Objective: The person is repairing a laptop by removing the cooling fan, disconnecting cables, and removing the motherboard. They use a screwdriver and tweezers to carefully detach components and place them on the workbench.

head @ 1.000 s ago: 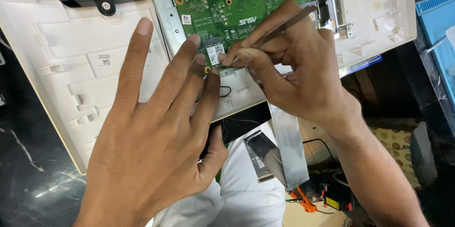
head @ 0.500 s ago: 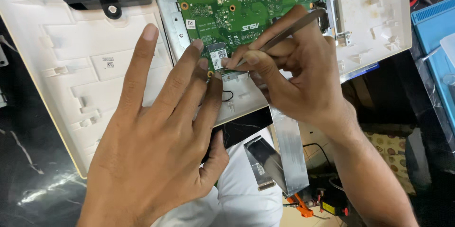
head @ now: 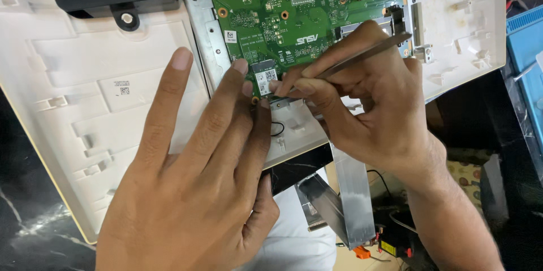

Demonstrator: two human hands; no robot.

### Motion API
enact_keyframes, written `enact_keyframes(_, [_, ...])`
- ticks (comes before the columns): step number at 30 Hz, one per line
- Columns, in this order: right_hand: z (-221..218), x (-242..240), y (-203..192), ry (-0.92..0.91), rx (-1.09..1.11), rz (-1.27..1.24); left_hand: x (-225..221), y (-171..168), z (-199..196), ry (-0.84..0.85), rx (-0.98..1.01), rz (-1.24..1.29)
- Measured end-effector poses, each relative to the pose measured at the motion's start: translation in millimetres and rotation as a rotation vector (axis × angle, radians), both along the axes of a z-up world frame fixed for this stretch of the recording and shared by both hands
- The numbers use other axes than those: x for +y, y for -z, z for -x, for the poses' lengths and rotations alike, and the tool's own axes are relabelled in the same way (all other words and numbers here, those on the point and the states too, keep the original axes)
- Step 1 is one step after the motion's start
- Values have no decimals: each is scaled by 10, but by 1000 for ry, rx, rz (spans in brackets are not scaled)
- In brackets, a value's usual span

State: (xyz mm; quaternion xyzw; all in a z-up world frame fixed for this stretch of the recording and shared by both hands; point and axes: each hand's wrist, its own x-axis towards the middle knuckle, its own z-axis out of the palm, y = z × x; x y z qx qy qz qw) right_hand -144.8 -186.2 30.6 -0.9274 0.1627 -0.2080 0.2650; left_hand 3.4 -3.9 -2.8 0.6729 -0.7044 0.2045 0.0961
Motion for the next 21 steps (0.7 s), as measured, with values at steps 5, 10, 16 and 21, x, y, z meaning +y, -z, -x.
enact_keyframes(5, [-23,13,10,-18,-15,-32,5,-6,-14,4,10,-11])
enact_keyframes(10, [-38,34,4,36,5,-100,-5,-5,-34,29,-7,-2])
enact_keyframes(16, [4,-6,81,45,-48,-256,-44,36,-25,26,1,-8])
enact_keyframes(21, [-6,20,87,8,-76,-236,-59,53,-28,32,14,0])
